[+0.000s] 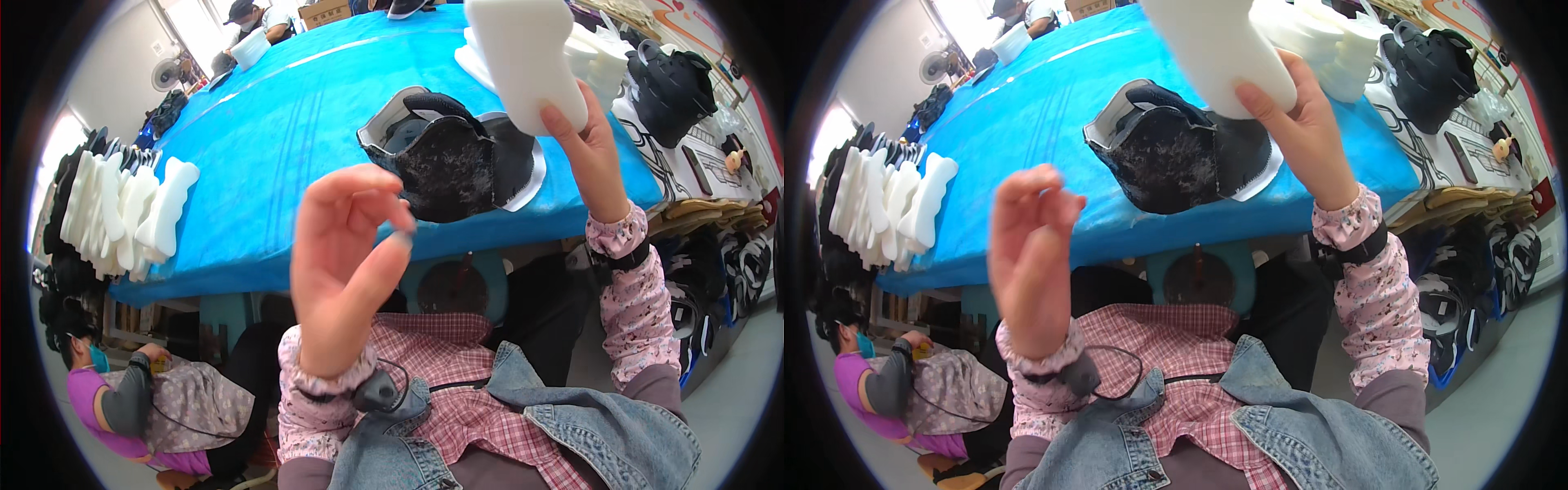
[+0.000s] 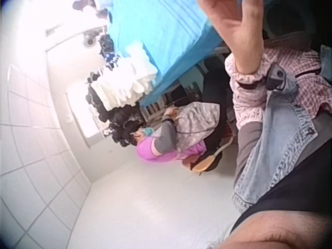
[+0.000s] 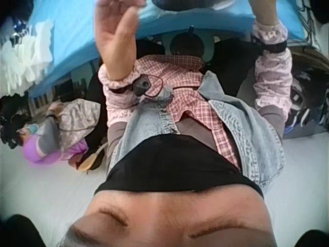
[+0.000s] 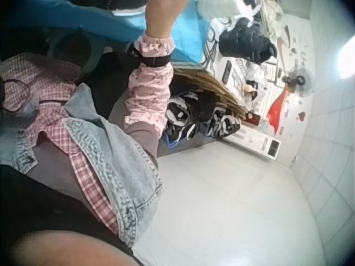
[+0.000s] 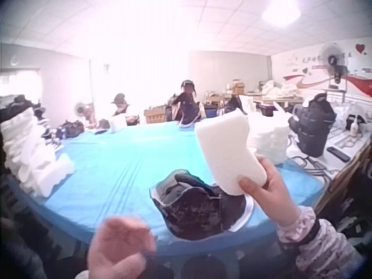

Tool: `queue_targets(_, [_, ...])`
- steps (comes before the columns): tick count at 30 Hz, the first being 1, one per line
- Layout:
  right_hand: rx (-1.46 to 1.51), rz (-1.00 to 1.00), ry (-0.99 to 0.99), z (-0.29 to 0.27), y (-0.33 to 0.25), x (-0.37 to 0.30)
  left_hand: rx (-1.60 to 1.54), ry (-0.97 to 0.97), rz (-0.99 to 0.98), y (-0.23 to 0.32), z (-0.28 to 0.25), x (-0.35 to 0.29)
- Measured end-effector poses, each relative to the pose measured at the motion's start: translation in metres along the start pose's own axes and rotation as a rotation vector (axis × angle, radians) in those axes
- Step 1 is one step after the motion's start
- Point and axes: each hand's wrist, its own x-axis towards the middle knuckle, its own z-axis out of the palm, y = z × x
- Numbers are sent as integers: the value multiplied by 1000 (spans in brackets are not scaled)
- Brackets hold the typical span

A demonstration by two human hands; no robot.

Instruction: Manually assembling and inspecting foam and fabric shoe components at a production table.

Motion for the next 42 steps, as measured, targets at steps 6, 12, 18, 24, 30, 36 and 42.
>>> queue_targets(6, [85,72,-277,27,-35,-22,255,-25,-188,-19,1,-5])
queue_targets(12, [81,-14,-399,36,-34,-33,56,35,-217,-19,4,-6])
queue_targets(18, [-116,-12,-576,33,-43,-32,77,120,-304,-20,-5,-17])
queue_targets(24, [390,33,-322,35,-34,-12,-471,-60,-280,-46,-17,-20])
queue_targets(30, [116,67,-238,54,-6,8,299,-688,-211,-56,45,-21])
queue_targets(36, [-114,136,-416,74,-1,7,730,-760,4,-58,70,-29])
queue_targets(42, [-187,100,-449,80,-1,2,813,-785,-171,-50,71,-33])
